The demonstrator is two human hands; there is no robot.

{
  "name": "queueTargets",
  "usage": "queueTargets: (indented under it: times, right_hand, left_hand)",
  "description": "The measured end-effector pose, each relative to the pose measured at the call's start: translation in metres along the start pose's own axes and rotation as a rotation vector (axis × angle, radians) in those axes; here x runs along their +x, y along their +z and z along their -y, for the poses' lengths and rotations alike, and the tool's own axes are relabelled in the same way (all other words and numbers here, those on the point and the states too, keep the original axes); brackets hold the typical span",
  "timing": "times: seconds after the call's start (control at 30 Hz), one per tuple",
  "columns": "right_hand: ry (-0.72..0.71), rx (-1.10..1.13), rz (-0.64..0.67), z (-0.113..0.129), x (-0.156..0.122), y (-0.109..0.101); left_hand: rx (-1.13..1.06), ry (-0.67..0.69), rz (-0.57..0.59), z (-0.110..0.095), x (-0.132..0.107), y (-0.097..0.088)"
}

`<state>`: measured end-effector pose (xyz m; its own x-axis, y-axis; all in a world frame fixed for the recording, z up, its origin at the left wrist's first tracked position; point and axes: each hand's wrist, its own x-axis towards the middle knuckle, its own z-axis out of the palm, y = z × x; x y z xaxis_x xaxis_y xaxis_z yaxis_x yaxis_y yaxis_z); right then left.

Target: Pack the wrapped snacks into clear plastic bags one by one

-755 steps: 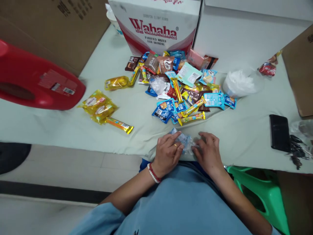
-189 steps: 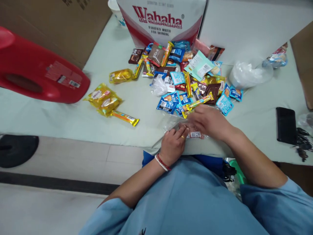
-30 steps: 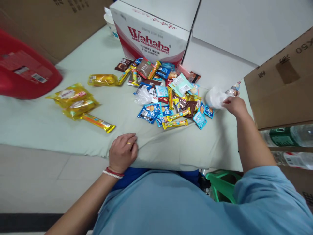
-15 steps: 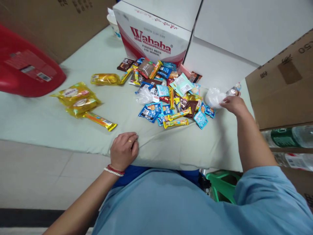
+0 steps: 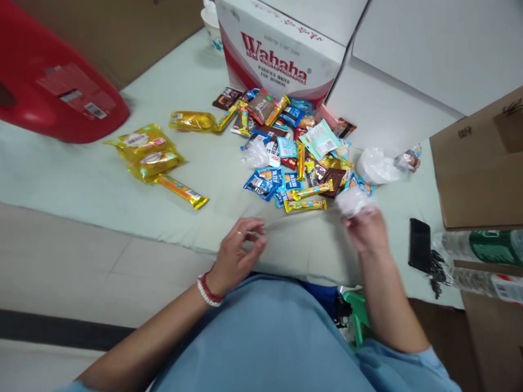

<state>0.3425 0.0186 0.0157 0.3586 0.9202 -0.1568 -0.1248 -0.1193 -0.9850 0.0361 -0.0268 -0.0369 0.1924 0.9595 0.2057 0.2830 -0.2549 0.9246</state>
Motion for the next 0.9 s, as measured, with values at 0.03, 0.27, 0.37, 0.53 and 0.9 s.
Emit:
queueTargets:
  times: [0.03,0.27,0.37,0.53,0.9]
  right_hand:
    - [0.095,0.007,0.075,-0.017,-0.019,0.019]
    - [0.331,0.040,0.328,-0.059,-0.067,0.068]
    - [0.314,0.043,0.233,-0.051,-0.054,0.047]
    - [0.138,-0.147,0.164,-0.054,-0.047,0.023]
    - [-0.582,-0.684,0.464,-0.027,-0.049,0.026]
  left_hand:
    - [-0.096,-0.034,0.044,-0.006,0.004,0.008]
    - [-0.343,-0.272,0.100,0.002,0.034,0.028]
    - [-0.429,-0.469,0.029,0.014,0.034,0.020]
    - [-0.457,-0.534,0.007,0.011,0.029,0.017]
    - [-0.415,-0.390,0.161,-0.003,0.032,0.009]
